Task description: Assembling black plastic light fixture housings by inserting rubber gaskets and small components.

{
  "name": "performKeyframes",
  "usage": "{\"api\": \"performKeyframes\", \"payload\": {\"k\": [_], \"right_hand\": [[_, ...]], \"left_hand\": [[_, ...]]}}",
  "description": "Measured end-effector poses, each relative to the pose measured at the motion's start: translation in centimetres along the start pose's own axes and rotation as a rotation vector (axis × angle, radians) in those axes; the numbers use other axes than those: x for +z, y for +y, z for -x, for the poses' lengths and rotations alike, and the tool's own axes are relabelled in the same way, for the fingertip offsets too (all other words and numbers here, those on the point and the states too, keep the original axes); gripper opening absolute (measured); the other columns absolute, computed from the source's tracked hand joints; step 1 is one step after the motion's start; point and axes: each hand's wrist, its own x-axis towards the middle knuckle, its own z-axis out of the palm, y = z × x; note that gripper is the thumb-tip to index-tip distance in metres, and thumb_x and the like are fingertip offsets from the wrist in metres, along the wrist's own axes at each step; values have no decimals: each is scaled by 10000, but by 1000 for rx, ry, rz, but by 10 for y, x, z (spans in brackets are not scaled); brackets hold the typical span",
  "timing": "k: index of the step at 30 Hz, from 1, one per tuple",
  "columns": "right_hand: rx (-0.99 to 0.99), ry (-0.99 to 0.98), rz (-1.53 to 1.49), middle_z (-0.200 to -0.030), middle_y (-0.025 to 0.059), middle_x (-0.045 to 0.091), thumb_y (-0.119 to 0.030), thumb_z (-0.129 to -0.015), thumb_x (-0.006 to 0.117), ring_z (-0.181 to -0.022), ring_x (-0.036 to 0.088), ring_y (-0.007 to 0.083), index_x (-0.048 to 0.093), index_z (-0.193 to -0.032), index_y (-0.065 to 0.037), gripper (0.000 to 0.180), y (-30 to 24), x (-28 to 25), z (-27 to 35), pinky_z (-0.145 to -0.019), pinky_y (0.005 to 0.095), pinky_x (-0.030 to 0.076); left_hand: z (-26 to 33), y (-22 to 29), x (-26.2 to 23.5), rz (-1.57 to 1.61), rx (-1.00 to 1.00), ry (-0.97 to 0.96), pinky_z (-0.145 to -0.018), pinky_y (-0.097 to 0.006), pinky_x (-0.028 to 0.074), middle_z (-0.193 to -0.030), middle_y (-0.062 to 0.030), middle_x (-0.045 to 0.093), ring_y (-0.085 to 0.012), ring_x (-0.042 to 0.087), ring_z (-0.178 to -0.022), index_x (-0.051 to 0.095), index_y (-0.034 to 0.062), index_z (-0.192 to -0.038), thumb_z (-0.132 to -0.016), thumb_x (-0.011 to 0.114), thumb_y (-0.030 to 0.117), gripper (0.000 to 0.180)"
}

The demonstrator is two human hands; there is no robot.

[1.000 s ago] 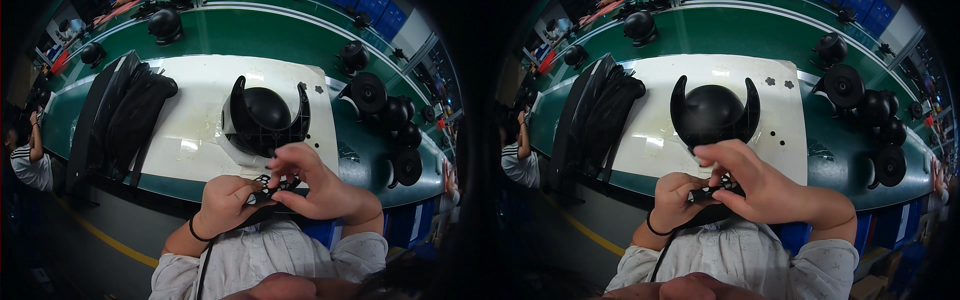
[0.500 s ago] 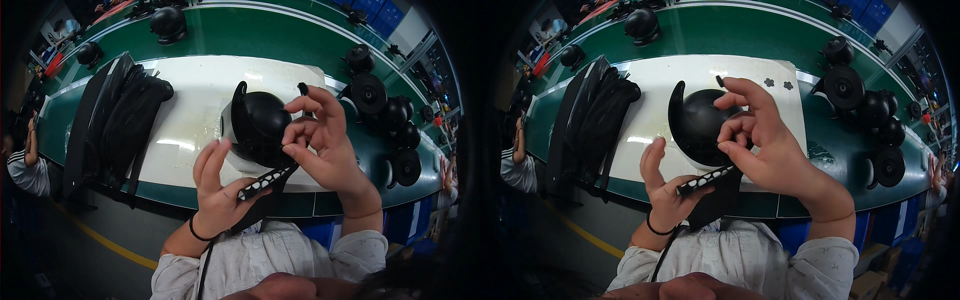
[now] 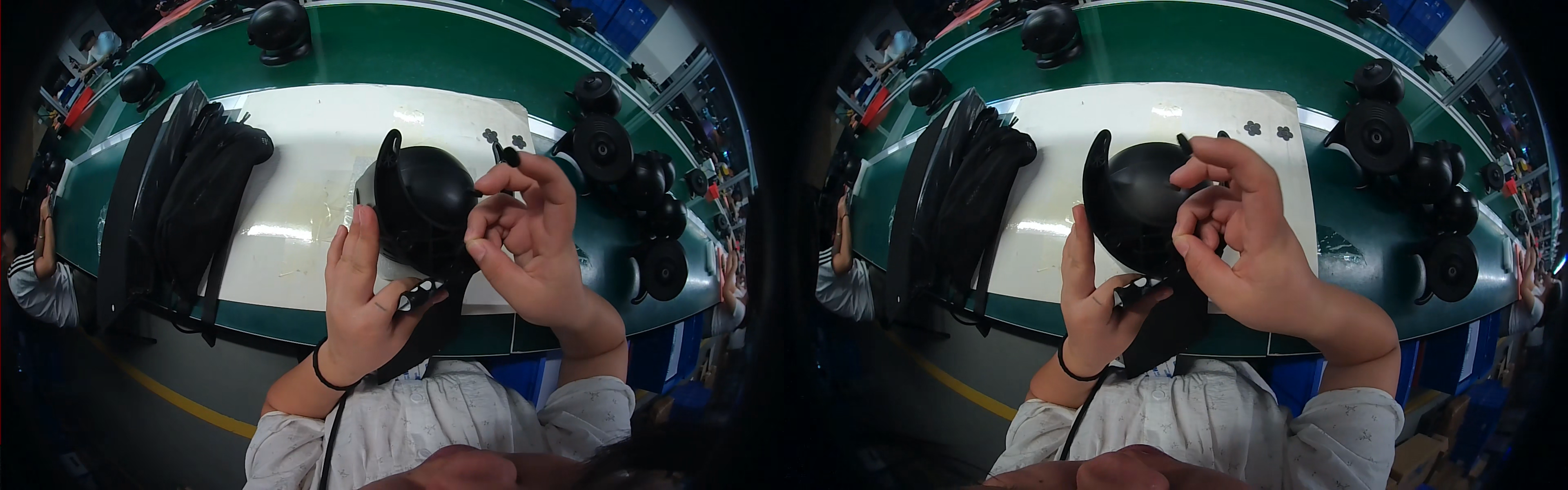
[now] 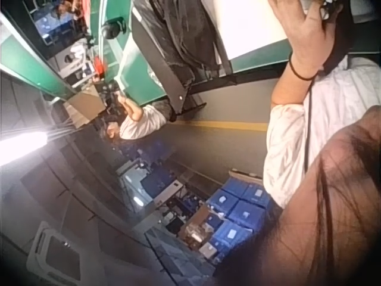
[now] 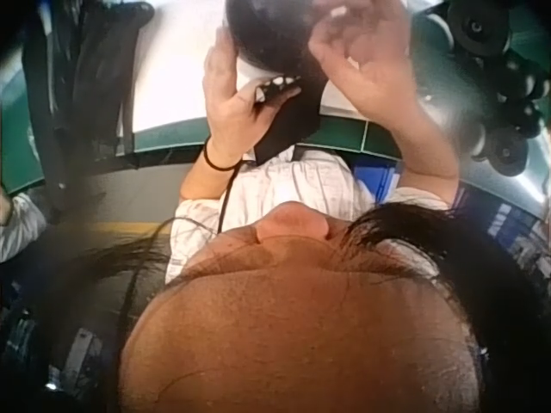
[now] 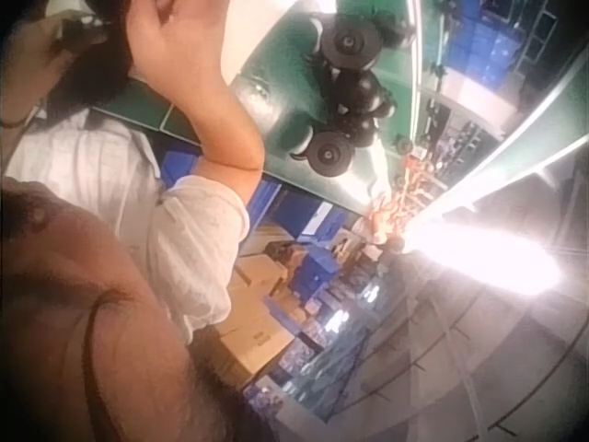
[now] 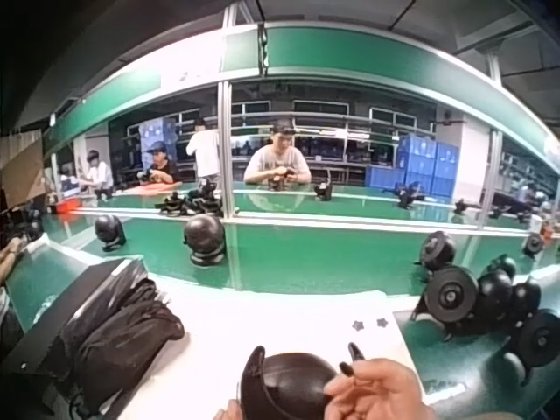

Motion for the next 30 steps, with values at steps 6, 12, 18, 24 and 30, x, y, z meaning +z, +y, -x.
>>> {"api": "performKeyframes", "payload": {"k": [6,12,18,24,30], "right_hand": [[-23,-4,158,-1141,139,363,130,-745,476,-762,502,115,136,-1304,-118,700,1,-1,-5,-620,195,407],[-368,-35,649,-1014,180,546,129,-680,589,-793,594,220,382,-1184,-81,584,-4,4,4,-629,259,473],[-299,16,494,-918,110,597,68,-724,597,-828,577,197,343,-1142,-36,500,-7,-5,15,-802,308,422],[-78,-123,440,-901,130,518,116,-728,543,-887,531,189,259,-1168,-70,557,-5,0,18,-833,324,391],[-300,35,671,-854,14,624,41,-674,624,-868,562,183,423,-1077,-80,467,5,6,25,-825,359,260]], "left_hand": [[1,1,2,1,-4,9,-941,-510,273,-1347,-289,254,-400,309,-1238,596,52,-735,-609,751,213,257],[0,1,2,-14,5,17,-943,-515,264,-1345,-293,255,-395,306,-1242,591,65,-758,-619,746,213,255],[2,-1,2,-18,7,20,-944,-526,247,-1349,-294,245,-390,292,-1252,584,71,-796,-618,748,212,279],[1,1,1,-33,6,16,-952,-530,228,-1347,-296,248,-381,286,-1258,599,64,-770,-619,748,211,259],[1,2,2,-60,10,6,-957,-529,224,-1346,-294,253,-382,291,-1255,600,62,-744,-624,739,206,234]]}}
